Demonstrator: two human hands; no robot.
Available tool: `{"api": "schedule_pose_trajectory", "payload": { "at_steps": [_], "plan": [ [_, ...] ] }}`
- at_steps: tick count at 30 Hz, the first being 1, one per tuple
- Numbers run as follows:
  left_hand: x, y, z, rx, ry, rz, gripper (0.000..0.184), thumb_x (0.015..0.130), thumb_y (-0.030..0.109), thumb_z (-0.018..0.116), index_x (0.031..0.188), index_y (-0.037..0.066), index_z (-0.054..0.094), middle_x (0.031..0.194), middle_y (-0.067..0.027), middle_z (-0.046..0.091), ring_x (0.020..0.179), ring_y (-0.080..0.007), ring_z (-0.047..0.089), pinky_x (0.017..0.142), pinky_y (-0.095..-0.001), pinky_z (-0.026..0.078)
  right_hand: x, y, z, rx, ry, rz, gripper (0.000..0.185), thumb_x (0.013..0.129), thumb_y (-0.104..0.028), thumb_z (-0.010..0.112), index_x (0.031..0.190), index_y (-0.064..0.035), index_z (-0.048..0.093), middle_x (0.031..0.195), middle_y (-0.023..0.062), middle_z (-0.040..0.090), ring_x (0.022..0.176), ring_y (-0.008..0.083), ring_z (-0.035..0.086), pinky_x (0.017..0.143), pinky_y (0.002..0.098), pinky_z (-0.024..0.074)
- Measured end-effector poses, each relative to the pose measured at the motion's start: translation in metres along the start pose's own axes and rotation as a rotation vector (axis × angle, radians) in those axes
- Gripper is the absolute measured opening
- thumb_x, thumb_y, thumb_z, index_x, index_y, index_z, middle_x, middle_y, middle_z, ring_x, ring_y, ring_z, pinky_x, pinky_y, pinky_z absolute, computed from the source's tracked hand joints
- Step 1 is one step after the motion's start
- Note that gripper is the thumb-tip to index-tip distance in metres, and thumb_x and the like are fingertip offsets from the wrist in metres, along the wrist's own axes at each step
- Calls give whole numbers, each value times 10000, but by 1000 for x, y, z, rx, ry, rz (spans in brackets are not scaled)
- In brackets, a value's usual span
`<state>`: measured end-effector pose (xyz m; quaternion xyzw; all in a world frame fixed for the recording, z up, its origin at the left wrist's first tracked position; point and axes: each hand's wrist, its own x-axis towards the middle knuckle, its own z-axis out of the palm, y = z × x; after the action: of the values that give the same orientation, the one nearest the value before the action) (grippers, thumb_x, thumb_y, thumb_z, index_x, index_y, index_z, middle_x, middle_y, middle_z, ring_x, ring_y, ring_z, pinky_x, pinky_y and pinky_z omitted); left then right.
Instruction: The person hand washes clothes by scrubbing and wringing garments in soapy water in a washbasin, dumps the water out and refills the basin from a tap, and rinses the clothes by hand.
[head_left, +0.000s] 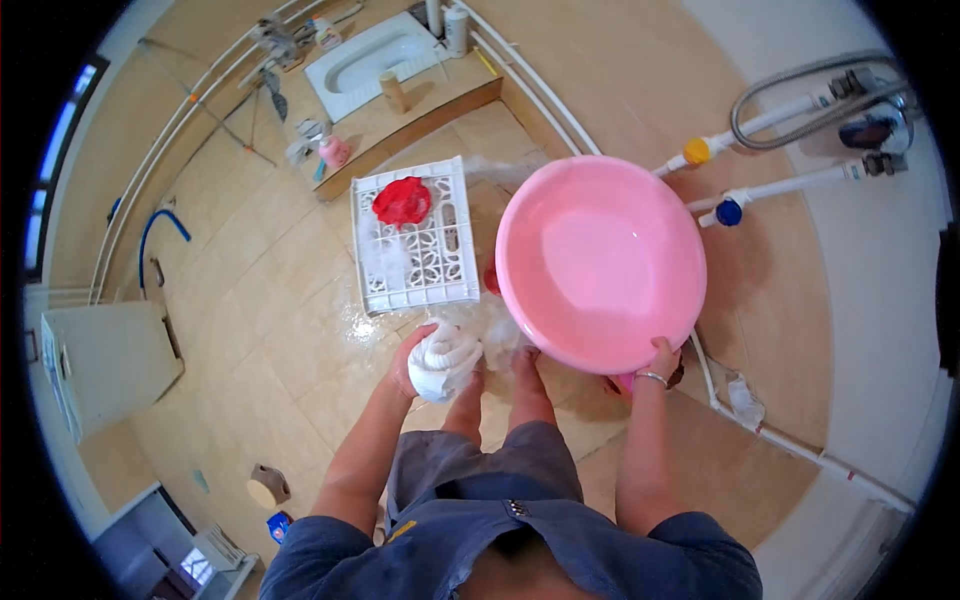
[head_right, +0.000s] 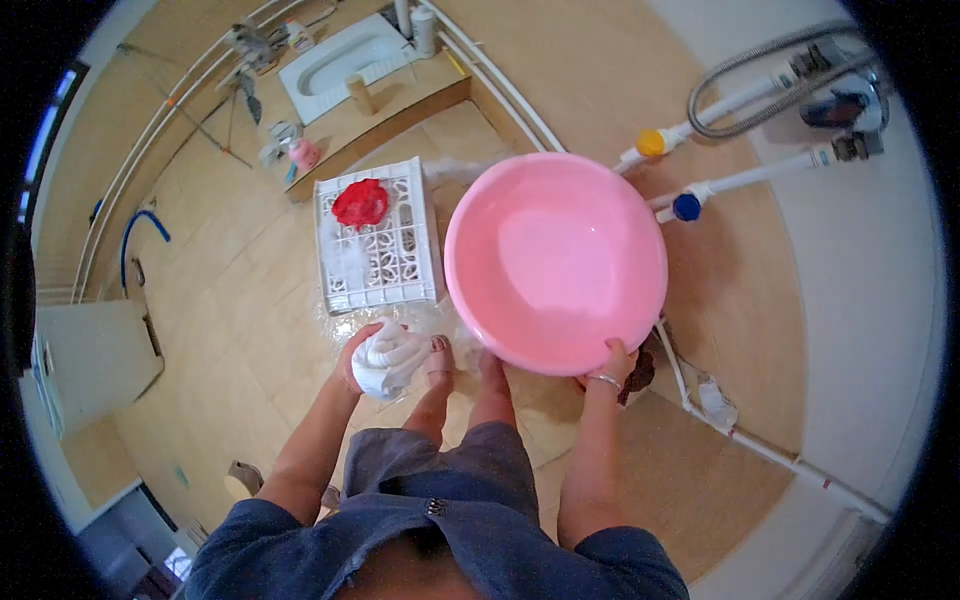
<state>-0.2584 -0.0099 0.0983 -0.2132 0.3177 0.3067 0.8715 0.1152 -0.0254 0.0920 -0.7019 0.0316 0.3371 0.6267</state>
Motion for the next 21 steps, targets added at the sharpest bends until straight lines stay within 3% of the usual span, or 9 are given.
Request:
{"api": "schedule_pose_trajectory", "payload": {
  "at_steps": [4,6,8,10,12,14,16,20,21],
  "plan": [
    [12,-11,28,68,-72,-54,367,805,295,368,1037,38,487,966,-152,547,895,-308,526,779,-467,418,85,44,-34,-41,-23,-75,516,664,-141,620,1092,52,404,1028,140,490,898,259,499,763,358,423],
    [17,-20,51,108,-107,-57,374,803,288,376,1050,26,475,975,-158,542,895,-306,528,782,-456,421,124,49,-46,-598,-98,-160,557,698,-221,614,1106,72,371,1051,169,482,928,257,494,797,342,399],
    [28,-30,64,144,-139,-54,382,801,281,384,1064,15,463,984,-165,538,895,-303,530,785,-446,425,128,12,-38,-1097,-2,-283,633,719,-287,592,1148,88,317,1069,197,472,955,261,483,822,330,373],
    [45,-39,72,135,-77,-20,384,798,257,398,1081,1,446,1002,-172,529,905,-299,528,795,-429,426,127,-38,-12,-1099,19,-699,680,718,-348,575,1151,97,298,1088,227,459,986,290,471,827,342,368],
    [62,-46,79,125,-99,-54,358,797,229,408,1063,-6,453,999,-169,529,915,-286,527,807,-408,426,88,-102,46,-968,10,-916,635,719,-384,551,1092,95,365,1065,248,469,1001,321,460,825,350,363],
    [77,-55,98,91,-103,-91,326,797,215,410,1041,5,467,982,-158,537,903,-274,534,806,-405,429,48,-155,98,-1017,-201,-986,543,719,-399,536,995,61,450,986,258,501,947,338,485,778,357,389],
    [89,-65,113,97,-102,-91,300,798,206,412,1018,13,477,957,-147,545,873,-265,545,793,-403,438,50,-172,128,-1267,-227,-798,485,729,-392,530,959,31,467,886,255,525,827,356,522,714,397,418],
    [116,-80,122,96,-78,-40,268,804,209,407,969,20,502,894,-121,560,835,-248,553,756,-395,453,108,-160,134,-1363,-167,-917,424,727,-385,528,922,-14,462,806,220,555,740,361,541,652,412,431],
    [122,-83,123,96,-66,-49,259,806,217,404,946,25,508,871,-115,561,821,-248,555,747,-396,454,108,-165,130,-1447,-296,-935,410,728,-370,529,943,-31,447,811,216,556,742,356,542,647,416,430]
  ]
}}
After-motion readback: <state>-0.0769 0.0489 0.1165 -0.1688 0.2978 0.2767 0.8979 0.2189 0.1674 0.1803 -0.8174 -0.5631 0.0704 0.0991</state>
